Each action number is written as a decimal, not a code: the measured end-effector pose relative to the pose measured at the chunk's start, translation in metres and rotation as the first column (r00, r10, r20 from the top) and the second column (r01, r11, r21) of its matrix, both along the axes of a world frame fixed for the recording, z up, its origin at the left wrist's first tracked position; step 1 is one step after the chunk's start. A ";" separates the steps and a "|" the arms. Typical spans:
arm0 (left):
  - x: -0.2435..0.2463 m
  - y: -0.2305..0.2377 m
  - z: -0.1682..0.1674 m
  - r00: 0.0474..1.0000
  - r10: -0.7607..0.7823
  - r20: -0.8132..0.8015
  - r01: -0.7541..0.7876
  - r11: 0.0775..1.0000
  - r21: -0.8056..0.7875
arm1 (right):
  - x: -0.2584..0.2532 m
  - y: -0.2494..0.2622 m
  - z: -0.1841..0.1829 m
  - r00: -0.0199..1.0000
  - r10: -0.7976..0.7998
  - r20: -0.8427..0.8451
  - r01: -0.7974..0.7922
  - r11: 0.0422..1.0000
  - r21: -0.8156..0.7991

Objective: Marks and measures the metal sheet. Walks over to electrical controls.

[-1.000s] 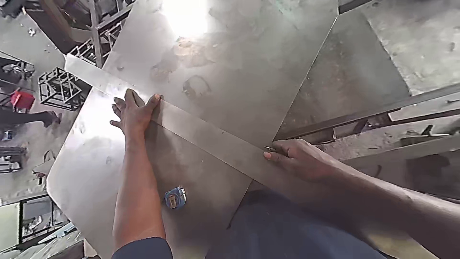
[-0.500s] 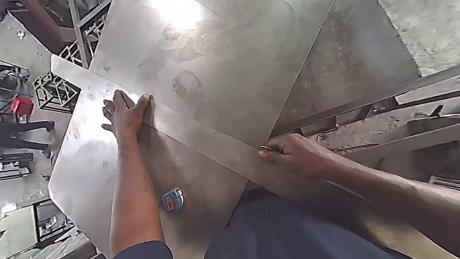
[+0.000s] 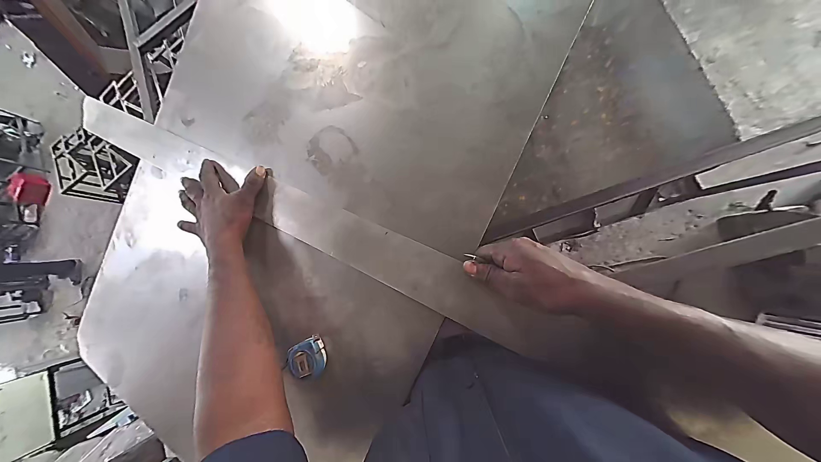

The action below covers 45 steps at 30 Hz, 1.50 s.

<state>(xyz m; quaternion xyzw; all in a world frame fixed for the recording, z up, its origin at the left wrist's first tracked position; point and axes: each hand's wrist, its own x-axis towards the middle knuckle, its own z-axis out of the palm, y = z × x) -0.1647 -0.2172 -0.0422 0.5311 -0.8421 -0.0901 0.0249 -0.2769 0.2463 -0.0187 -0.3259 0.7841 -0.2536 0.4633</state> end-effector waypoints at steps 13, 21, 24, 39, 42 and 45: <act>0.002 -0.001 0.001 1.000 -0.019 -0.015 0.020 1.000 0.013 | -0.001 -0.004 0.001 0.999 0.032 -0.029 -0.030 0.998 0.056; -0.004 0.075 0.037 0.877 -0.446 0.182 0.468 0.878 -0.104 | -0.002 -0.004 -0.002 0.994 0.060 -0.086 -0.057 0.998 0.037; -0.006 0.133 0.047 0.784 -0.507 0.358 0.544 0.839 -0.005 | 0.000 -0.005 -0.004 0.995 0.049 -0.087 -0.048 0.999 0.014; -0.016 0.171 0.048 0.791 -0.434 0.432 0.384 0.901 0.203 | -0.018 -0.038 0.068 0.772 0.325 -0.547 -0.330 0.939 0.093; -0.016 0.173 0.051 0.799 -0.427 0.424 0.368 0.904 0.217 | -0.020 -0.067 0.065 0.705 0.397 -0.588 -0.346 0.916 0.203; -0.016 0.174 0.050 0.804 -0.424 0.416 0.357 0.905 0.233 | -0.021 -0.082 0.066 0.704 0.425 -0.569 -0.368 0.904 0.219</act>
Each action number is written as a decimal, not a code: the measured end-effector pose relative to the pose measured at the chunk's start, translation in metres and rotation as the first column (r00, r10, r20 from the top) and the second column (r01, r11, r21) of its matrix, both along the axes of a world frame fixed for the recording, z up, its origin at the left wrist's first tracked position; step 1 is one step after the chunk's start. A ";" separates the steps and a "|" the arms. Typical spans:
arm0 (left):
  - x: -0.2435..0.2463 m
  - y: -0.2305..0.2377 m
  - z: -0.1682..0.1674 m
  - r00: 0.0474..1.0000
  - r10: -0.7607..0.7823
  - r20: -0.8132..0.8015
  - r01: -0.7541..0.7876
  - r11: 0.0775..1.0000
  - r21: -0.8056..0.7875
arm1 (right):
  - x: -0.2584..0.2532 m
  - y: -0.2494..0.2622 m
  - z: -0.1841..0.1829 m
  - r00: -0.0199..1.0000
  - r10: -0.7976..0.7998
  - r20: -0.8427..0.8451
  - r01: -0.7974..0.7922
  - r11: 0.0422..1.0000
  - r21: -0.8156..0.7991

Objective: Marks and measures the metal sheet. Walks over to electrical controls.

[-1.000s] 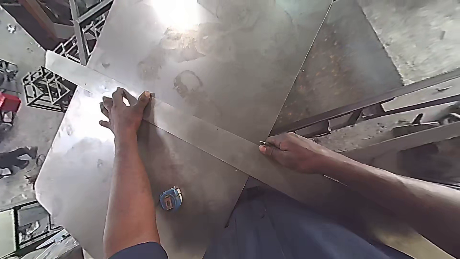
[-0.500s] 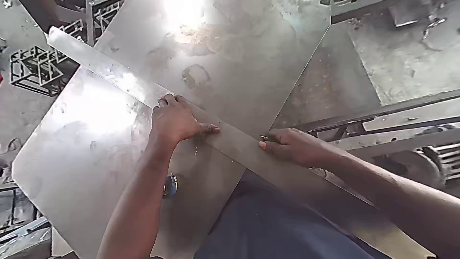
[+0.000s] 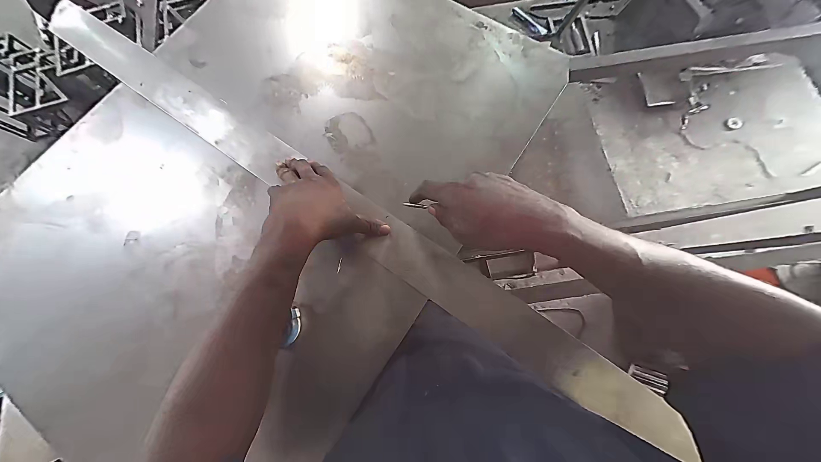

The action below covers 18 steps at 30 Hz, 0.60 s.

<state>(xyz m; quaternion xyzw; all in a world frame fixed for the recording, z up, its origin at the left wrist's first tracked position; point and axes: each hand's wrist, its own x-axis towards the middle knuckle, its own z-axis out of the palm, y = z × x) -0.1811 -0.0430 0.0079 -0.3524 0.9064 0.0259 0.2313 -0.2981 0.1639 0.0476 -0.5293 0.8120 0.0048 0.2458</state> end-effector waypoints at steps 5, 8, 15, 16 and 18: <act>-0.002 -0.001 -0.003 1.000 -0.002 0.015 0.002 1.000 0.012 | -0.001 -0.011 -0.005 1.000 0.027 -0.002 -0.027 0.998 -0.051; -0.002 -0.001 -0.001 1.000 0.010 0.019 -0.011 1.000 0.017 | 0.002 -0.017 -0.008 0.999 0.050 -0.021 -0.051 0.997 -0.056; -0.002 -0.001 -0.001 1.000 0.006 0.010 -0.006 1.000 0.015 | 0.006 -0.029 -0.008 0.993 0.092 -0.076 -0.096 0.994 -0.042; -0.002 -0.001 0.000 1.000 0.008 0.018 -0.008 1.000 0.021 | 0.006 -0.030 -0.008 0.992 0.100 -0.079 -0.104 0.994 -0.042; -0.003 -0.001 -0.001 1.000 0.008 0.020 -0.009 1.000 0.023 | 0.006 -0.031 -0.008 0.988 0.130 -0.087 -0.135 0.989 -0.053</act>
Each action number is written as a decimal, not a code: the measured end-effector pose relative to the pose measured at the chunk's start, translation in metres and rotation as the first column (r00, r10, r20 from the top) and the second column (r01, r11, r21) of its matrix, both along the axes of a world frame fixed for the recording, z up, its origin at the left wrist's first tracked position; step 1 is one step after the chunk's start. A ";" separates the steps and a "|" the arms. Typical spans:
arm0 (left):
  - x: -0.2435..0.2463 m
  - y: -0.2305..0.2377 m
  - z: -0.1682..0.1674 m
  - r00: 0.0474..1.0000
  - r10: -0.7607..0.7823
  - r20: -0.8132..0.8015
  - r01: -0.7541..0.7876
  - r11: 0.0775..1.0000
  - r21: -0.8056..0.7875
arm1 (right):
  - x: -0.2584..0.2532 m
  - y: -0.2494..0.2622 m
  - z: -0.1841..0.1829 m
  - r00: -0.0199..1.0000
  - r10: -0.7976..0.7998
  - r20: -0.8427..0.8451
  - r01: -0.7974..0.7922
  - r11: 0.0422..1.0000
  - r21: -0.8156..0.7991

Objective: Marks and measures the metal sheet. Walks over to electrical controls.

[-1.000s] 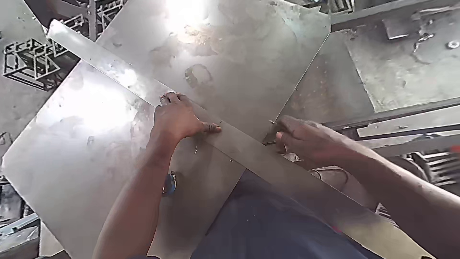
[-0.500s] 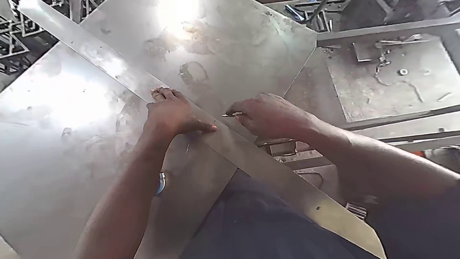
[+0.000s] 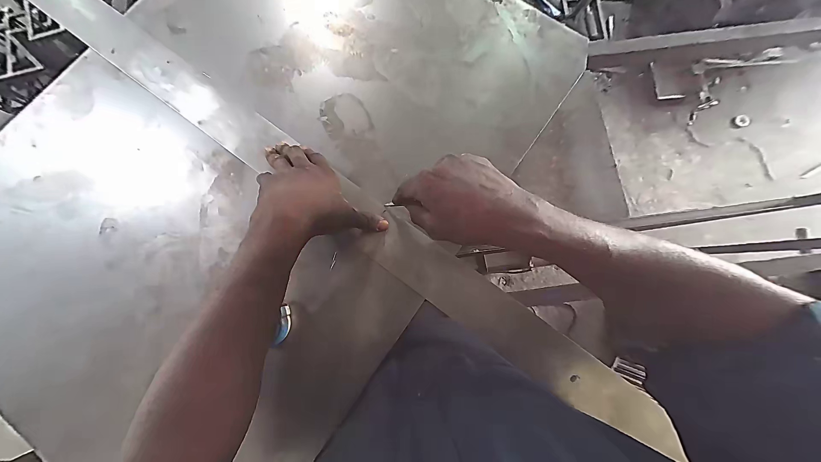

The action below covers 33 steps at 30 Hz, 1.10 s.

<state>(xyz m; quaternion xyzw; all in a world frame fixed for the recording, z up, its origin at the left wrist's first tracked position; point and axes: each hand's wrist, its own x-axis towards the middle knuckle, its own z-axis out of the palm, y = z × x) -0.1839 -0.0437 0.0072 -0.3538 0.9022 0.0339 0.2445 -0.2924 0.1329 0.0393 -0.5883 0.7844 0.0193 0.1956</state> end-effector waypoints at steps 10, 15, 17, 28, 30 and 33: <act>-0.002 0.000 -0.002 1.000 0.019 0.017 -0.019 1.000 -0.004 | 0.002 0.009 0.007 0.998 0.060 0.001 -0.060 0.997 0.056; -0.001 -0.002 -0.007 1.000 0.019 -0.004 -0.019 1.000 -0.002 | 0.005 0.046 0.008 0.999 0.023 0.037 -0.026 0.996 0.085; 0.000 -0.001 -0.006 1.000 0.023 0.000 -0.023 1.000 0.002 | 0.006 0.062 0.008 0.999 0.017 0.044 -0.020 0.996 0.085; 0.000 -0.001 -0.007 1.000 0.025 -0.005 -0.025 1.000 -0.014 | -0.001 0.087 0.031 0.985 -0.173 0.025 0.175 0.974 -0.144; -0.001 -0.003 -0.008 1.000 0.022 -0.006 -0.023 0.999 -0.031 | -0.007 0.075 0.021 0.966 -0.217 0.140 0.239 0.956 -0.170; 0.002 -0.001 -0.005 0.999 0.006 -0.033 -0.008 0.999 -0.036 | -0.008 0.079 -0.003 0.918 -0.244 0.312 0.312 0.930 -0.192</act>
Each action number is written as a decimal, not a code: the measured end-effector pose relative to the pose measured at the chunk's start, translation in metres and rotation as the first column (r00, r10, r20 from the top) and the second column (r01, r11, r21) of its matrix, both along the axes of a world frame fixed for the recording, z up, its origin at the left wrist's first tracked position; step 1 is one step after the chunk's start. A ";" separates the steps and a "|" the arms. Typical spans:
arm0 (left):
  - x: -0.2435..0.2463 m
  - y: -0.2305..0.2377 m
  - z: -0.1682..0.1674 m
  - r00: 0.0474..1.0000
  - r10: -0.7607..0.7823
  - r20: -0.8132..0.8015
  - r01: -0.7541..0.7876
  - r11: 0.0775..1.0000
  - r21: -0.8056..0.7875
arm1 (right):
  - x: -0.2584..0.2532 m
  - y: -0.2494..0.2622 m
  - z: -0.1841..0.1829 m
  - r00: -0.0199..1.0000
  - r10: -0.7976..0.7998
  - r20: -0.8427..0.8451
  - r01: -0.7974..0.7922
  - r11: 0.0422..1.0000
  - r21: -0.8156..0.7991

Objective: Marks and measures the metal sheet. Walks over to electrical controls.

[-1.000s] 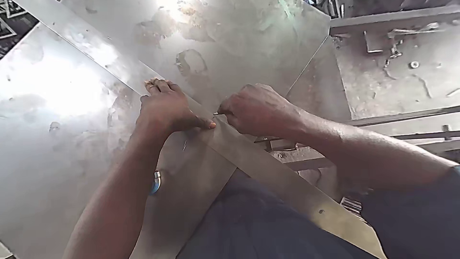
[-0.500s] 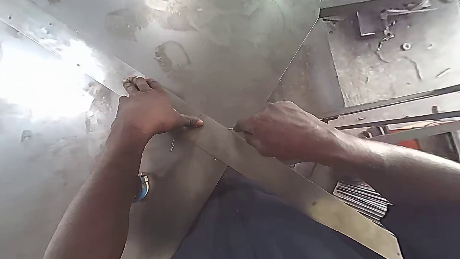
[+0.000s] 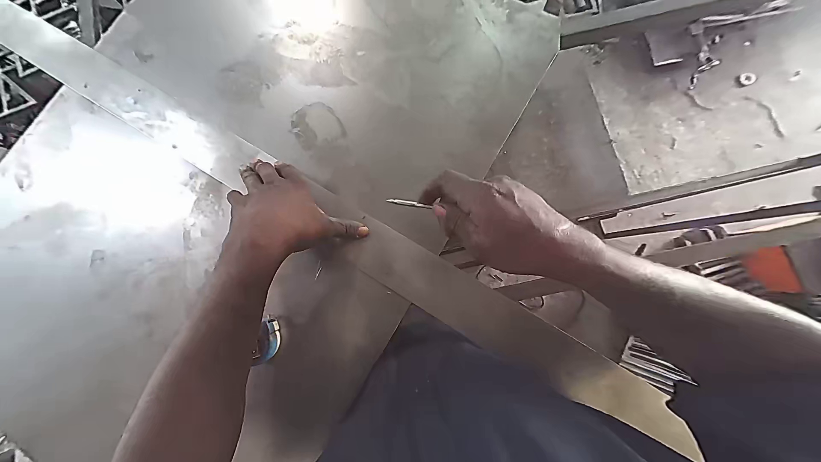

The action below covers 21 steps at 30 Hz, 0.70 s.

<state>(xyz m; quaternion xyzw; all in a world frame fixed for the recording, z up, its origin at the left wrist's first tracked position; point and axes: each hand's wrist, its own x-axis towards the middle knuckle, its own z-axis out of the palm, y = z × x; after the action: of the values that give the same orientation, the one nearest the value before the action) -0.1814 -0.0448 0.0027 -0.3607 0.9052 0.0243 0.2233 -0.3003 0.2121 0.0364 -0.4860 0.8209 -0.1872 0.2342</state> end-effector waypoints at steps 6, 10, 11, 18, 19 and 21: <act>0.021 0.030 0.008 0.955 -0.245 -0.167 0.234 0.969 -0.083 | 0.001 0.019 -0.020 0.992 -0.063 0.114 0.076 0.991 -0.114; 0.022 0.057 0.009 0.964 -0.232 -0.126 0.224 0.971 -0.079 | 0.000 0.015 -0.020 0.999 0.012 0.035 -0.008 0.992 -0.125; 0.022 0.062 0.009 0.969 -0.221 -0.111 0.215 0.974 -0.069 | 0.000 0.012 -0.020 0.999 0.034 0.011 -0.033 0.992 -0.122; 0.016 0.077 0.008 0.971 -0.236 0.024 0.237 0.970 -0.047 | 0.002 -0.023 -0.019 0.975 0.163 -0.150 -0.168 0.985 -0.025; 0.015 0.076 0.008 0.972 -0.231 0.032 0.233 0.971 -0.045 | 0.001 -0.029 -0.019 0.973 0.173 -0.152 -0.175 0.984 -0.003; 0.015 0.077 0.008 0.975 -0.220 0.040 0.221 0.974 -0.039 | 0.000 -0.039 -0.020 0.969 0.194 -0.155 -0.191 0.981 0.033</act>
<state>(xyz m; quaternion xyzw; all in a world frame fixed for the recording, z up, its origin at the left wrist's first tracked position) -0.1662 0.0320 0.0106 -0.2632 0.9359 -0.0267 0.2326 -0.3004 0.1734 0.0169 -0.5747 0.7873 -0.1174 0.1898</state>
